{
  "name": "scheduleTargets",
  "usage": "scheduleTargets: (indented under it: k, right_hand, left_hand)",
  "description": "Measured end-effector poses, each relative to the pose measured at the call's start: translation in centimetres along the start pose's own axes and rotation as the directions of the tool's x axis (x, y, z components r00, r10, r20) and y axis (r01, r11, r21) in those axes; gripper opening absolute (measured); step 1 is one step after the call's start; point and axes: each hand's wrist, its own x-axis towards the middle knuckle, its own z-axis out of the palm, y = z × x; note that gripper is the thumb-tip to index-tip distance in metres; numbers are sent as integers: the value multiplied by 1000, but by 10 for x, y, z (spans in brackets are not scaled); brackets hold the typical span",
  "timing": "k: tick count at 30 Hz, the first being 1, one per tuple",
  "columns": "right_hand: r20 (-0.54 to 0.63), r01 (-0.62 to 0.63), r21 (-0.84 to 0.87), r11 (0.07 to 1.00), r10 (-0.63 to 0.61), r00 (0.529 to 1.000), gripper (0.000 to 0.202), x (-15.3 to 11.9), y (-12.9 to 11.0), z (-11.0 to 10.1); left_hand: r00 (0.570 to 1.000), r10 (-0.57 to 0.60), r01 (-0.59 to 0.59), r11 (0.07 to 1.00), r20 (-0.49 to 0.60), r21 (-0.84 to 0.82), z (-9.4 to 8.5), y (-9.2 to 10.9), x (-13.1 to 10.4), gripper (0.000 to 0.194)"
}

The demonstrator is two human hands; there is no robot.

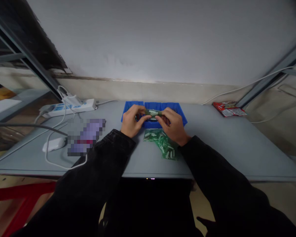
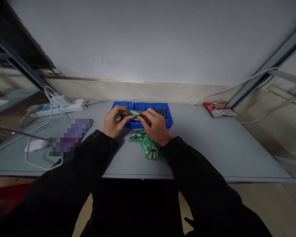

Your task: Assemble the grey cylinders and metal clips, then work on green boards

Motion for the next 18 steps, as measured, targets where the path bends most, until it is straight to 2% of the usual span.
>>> scheduleTargets:
  k: [4, 7, 13, 17, 18]
  right_hand:
    - [6, -5, -5, 1000, 5, 1000, 20, 0, 0, 0]
    - [-1, 3, 1, 1000, -3, 1000, 20, 0, 0, 0]
    - [-3, -14, -14, 1000, 14, 1000, 20, 0, 0, 0]
    - [-48, -78, 19, 997, 79, 996, 10, -3, 2, 2]
    - [-68, -104, 41, 994, 107, 992, 12, -3, 2, 3]
  left_hand:
    - [999, -39, 38, 999, -9, -37, 1, -3, -1, 32]
    - [1000, -19, 19, 1000, -7, -11, 0, -3, 0, 30]
    - [997, 35, -37, 999, 66, 25, -4, 5, 4, 14]
    - [995, 64, -68, 997, 81, 47, -6, 7, 6, 13]
    - [994, 71, -75, 996, 84, 49, -6, 7, 6, 15]
